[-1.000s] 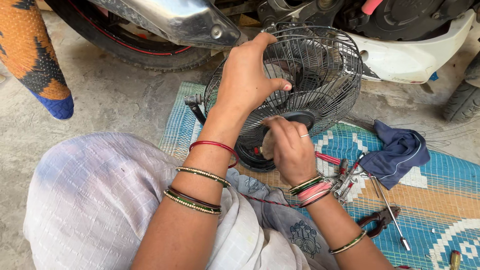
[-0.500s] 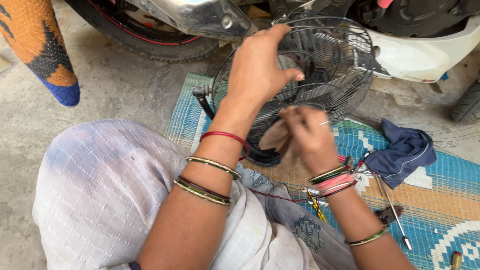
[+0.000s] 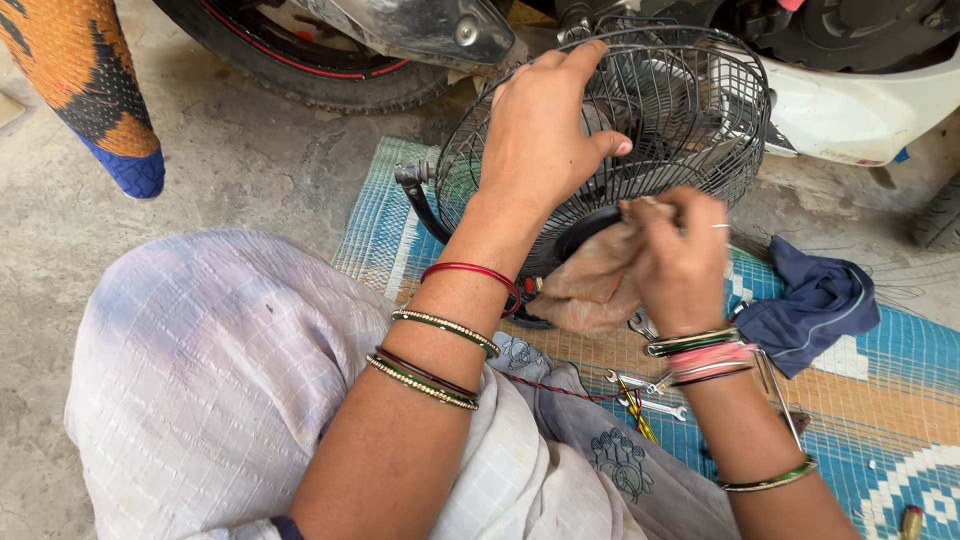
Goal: The person removes the rear cover of a table fan using a screwdriver, then wipes the fan blades and cage with a cloth. The person is sitting on a mat on the floor next to a motorcycle.
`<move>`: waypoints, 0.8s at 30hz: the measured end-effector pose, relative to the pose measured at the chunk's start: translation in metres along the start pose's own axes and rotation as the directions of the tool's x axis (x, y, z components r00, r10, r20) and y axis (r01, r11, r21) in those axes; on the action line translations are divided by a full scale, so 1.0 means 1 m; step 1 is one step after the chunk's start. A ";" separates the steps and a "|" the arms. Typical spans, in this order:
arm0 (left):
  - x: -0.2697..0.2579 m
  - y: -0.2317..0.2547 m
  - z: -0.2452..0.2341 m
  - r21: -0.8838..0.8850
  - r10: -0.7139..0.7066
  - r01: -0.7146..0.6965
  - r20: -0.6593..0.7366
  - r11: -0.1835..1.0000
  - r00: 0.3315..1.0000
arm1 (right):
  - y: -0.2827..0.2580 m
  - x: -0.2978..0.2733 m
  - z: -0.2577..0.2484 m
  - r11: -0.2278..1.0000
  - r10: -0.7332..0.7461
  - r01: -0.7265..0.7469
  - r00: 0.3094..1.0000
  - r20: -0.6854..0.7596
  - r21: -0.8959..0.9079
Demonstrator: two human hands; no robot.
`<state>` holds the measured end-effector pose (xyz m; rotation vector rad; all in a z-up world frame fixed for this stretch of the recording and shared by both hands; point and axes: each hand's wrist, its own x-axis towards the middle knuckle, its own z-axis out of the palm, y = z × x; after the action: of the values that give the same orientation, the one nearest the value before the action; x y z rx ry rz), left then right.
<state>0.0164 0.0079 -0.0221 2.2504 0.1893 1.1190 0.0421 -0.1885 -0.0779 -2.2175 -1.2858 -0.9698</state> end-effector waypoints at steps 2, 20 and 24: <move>0.000 0.002 0.002 -0.003 0.025 -0.025 -0.032 1.000 0.999 | -0.005 -0.003 0.007 0.995 -0.100 0.100 0.995 -0.018 0.010; -0.002 0.007 -0.014 0.107 -0.006 0.004 0.027 0.994 1.000 | 0.105 -0.009 -0.014 0.763 0.087 -0.285 0.935 0.345 0.580; -0.002 0.014 -0.017 0.213 0.004 -0.007 0.018 0.977 1.000 | 0.195 -0.064 -0.009 0.476 0.276 -0.777 0.577 0.769 0.413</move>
<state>-0.0002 0.0041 -0.0078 2.4484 0.3090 1.1283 0.1859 -0.3288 -0.1176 -2.0320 -0.7570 0.5547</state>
